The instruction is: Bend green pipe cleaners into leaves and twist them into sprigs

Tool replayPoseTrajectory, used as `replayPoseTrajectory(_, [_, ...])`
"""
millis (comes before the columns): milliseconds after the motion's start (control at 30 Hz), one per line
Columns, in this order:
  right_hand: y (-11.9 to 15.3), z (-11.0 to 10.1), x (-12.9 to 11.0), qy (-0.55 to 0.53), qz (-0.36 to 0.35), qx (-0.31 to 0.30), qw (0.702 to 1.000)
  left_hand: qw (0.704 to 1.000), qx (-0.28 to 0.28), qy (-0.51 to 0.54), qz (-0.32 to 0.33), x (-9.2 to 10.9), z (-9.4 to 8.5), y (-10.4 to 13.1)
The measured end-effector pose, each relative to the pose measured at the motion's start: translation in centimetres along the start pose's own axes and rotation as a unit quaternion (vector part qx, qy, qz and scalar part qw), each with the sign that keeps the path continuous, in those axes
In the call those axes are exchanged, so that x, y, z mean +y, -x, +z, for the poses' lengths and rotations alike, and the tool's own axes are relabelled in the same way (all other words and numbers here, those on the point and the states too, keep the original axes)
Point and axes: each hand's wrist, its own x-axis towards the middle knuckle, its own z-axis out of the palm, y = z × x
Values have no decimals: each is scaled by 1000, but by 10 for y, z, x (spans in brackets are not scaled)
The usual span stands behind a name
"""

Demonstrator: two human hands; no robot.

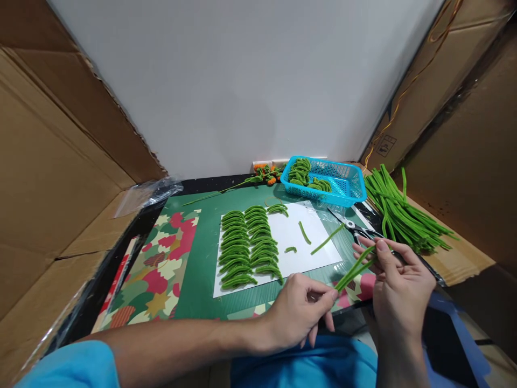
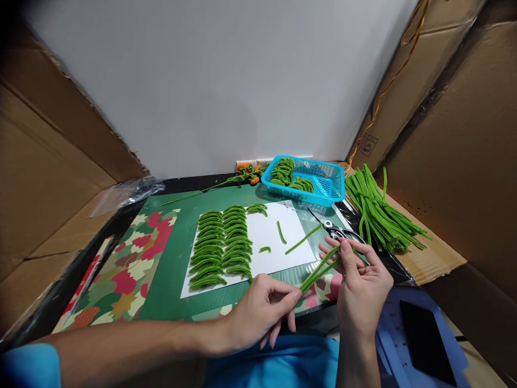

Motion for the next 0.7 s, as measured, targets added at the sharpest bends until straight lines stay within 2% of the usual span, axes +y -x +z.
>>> replayPoseTrajectory(133, [2,2,-1,4,10,-12,1000,1000,3,7,-5,-8,2,-2])
replayPoseTrajectory(300, [5,5,0,36,-37,13,999,999,22,31,-1,-10,4,-2])
replayPoseTrajectory(433, [5,4,2,80,-37,8,996,999,27,46,3,-8,4,-3])
replayPoseTrajectory(600, [-4,-7,3,124,-5,-55,991,998,26,59,25,-10,1,-4])
replayPoseTrajectory(700, [-11,-14,3,112,64,-109,986,997,25,61,28,-10,1,-3])
